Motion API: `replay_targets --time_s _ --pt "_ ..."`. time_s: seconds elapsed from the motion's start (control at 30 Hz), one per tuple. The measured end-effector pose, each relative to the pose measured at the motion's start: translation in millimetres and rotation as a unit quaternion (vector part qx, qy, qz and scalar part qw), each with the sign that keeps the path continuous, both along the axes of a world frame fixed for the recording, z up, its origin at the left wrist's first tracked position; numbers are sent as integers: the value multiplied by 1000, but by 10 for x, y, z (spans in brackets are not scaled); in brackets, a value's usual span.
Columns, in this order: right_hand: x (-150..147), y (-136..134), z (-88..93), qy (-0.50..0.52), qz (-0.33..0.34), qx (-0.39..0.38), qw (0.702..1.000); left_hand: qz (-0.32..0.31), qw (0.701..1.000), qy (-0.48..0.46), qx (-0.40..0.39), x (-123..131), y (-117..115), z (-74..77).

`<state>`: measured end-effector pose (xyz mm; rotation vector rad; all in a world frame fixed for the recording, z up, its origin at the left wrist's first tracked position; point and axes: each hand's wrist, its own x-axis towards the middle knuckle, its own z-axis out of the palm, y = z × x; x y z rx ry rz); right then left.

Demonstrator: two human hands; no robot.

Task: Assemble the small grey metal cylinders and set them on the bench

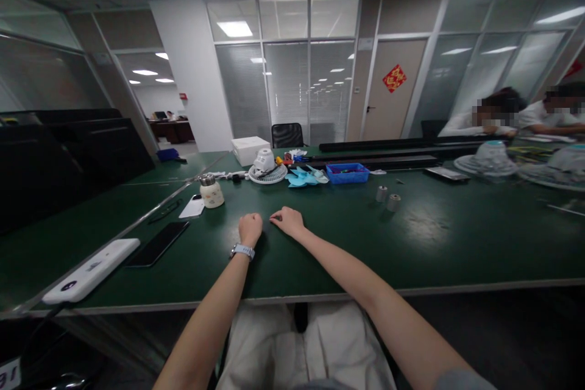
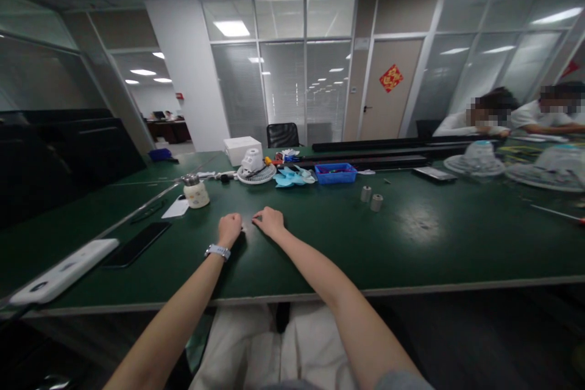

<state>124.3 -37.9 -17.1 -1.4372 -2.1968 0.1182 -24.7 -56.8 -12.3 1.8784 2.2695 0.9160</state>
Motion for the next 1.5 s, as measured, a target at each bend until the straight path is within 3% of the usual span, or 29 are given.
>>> replay_targets --time_s 0.1,0.2,0.3,0.4,0.53,0.7,1.13,1.27,1.33,1.5 --pt "308 -90 56 -16 25 23 999 -1 1000 -5 1 -3 -4 -6" --pt "941 -125 169 -38 8 87 995 -14 1000 -21 4 -11 6 -27" --pt "1766 -106 296 -31 -137 161 977 -24 998 -50 8 -24 30 -58" --pt "2515 -93 341 24 -331 195 923 -21 997 -77 5 -30 42 -77" --pt "3067 -105 239 87 -480 166 857 -19 996 -89 3 -17 19 -56" --pt "3163 -74 137 119 -518 104 841 -20 996 -91 -2 -12 -10 -23" --pt "3133 -133 227 125 -511 50 849 -26 996 -89 10 -34 34 -74" --pt "3111 -29 237 64 -529 165 830 -36 996 -75 12 -31 33 -81" --pt "3099 84 270 12 -512 186 838 -37 997 -72 15 -28 26 -77" --pt "3112 398 304 -87 -479 59 872 -33 996 -80 23 -24 7 -58"
